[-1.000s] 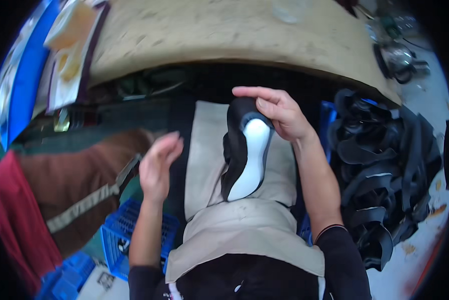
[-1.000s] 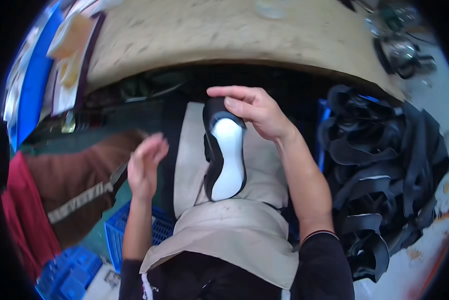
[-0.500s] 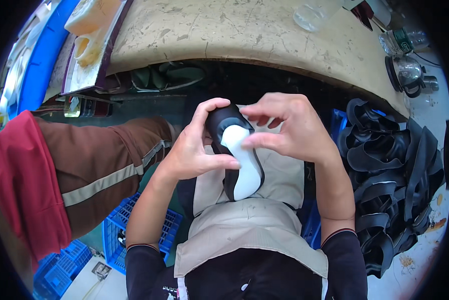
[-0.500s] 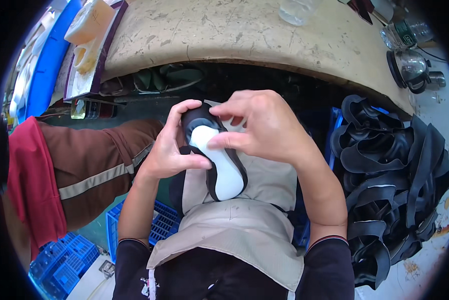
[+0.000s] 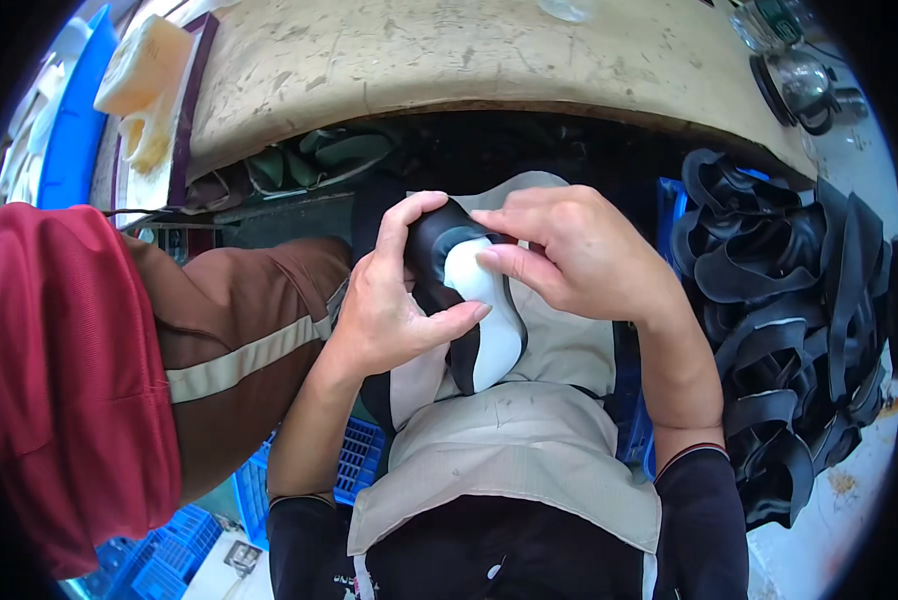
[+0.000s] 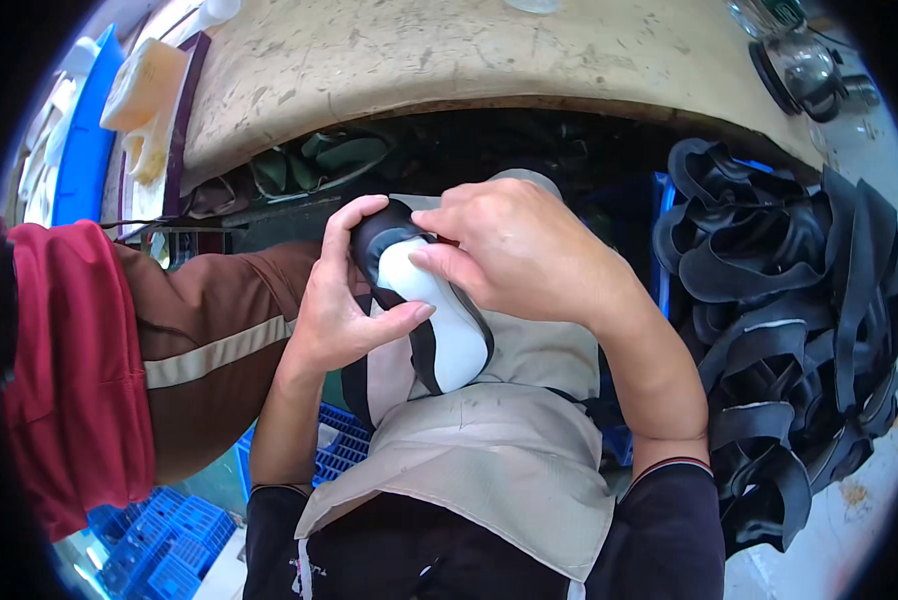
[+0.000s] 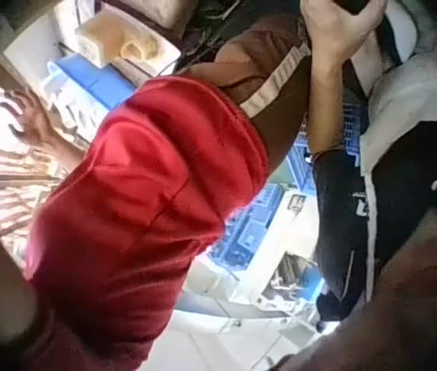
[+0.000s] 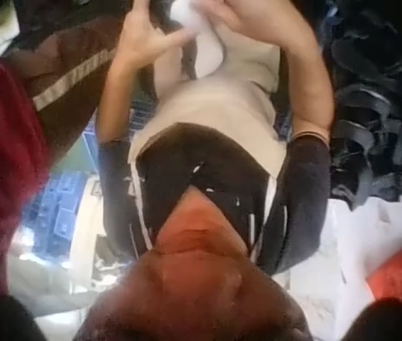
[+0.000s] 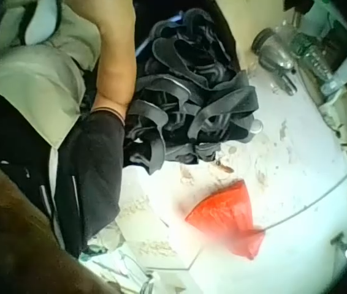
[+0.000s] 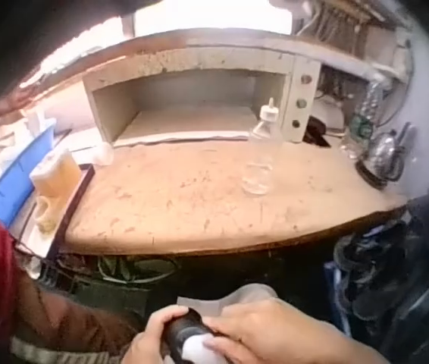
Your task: Apply glue to shoe soles and uppers and press them together to assemble shoes.
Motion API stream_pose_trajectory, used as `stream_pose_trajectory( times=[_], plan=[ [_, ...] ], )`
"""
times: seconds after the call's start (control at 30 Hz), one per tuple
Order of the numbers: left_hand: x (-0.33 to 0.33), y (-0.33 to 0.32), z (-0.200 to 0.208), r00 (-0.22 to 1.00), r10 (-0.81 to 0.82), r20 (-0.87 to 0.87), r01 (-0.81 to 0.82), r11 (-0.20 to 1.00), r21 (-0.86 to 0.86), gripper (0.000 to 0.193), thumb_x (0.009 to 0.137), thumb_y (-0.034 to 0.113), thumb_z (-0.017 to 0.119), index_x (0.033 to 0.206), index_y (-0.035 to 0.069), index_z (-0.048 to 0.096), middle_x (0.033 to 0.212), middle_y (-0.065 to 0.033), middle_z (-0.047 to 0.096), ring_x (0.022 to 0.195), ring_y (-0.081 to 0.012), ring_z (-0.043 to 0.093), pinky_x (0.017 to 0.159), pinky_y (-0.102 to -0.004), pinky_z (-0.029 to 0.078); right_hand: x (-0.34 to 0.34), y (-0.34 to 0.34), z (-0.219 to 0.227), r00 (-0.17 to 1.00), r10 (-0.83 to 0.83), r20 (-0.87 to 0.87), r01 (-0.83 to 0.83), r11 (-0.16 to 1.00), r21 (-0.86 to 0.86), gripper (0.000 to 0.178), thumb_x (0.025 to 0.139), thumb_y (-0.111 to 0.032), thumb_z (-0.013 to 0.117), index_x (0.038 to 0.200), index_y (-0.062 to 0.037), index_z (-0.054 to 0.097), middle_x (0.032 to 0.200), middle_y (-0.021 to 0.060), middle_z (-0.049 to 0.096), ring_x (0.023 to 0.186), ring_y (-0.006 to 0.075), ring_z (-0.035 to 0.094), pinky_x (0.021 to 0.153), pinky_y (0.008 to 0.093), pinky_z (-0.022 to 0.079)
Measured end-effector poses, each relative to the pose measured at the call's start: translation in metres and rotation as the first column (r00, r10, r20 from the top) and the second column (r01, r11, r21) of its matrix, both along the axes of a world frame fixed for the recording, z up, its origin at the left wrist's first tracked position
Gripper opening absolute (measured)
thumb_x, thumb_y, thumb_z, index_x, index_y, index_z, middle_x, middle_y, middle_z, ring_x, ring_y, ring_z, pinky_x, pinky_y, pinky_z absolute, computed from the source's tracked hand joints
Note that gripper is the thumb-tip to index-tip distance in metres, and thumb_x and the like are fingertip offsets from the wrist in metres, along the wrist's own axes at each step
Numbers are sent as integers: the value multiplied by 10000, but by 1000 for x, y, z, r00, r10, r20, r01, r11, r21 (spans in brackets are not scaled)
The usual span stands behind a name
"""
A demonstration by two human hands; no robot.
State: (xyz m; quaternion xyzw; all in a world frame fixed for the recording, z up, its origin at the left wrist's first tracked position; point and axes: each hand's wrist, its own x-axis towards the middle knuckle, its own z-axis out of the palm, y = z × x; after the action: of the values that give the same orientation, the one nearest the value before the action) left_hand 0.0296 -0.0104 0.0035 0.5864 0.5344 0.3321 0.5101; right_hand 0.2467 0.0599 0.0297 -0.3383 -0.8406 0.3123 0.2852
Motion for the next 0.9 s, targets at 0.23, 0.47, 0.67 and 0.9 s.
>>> stream_pose_trajectory(
  times=[0.23,0.47,0.67,0.9],
  plan=[
    [14,2,-7,999,-34,-2,34,997,73,969,654,53,872,1491,95,385,1190,-170,614,982,-239,660,844,-302,556,20,1,16,978,92,188,-103,993,52,187,786,0,720,966,35,755,731,63,641,488,222,481,467,309,377],
    [24,9,-7,999,-46,-5,46,998,41,979,651,40,859,1503,92,380,1200,-170,621,983,-241,663,853,-314,563,27,11,14,977,72,199,-99,987,125,213,781,-6,737,991,25,745,749,53,642,483,208,479,463,302,373],
    [34,14,-5,999,-35,5,34,999,28,923,650,104,852,1474,110,437,1162,-141,682,901,-245,686,800,-322,559,35,6,11,951,9,308,-93,962,259,203,776,-12,746,974,29,739,736,49,630,496,208,489,474,309,388],
    [42,17,-9,995,-97,27,94,992,86,945,647,67,852,1488,92,423,1152,-157,673,913,-240,682,814,-316,564,45,3,13,981,-10,195,-10,995,101,164,796,-28,732,954,16,737,725,52,610,502,231,497,495,329,412]
  ],
)
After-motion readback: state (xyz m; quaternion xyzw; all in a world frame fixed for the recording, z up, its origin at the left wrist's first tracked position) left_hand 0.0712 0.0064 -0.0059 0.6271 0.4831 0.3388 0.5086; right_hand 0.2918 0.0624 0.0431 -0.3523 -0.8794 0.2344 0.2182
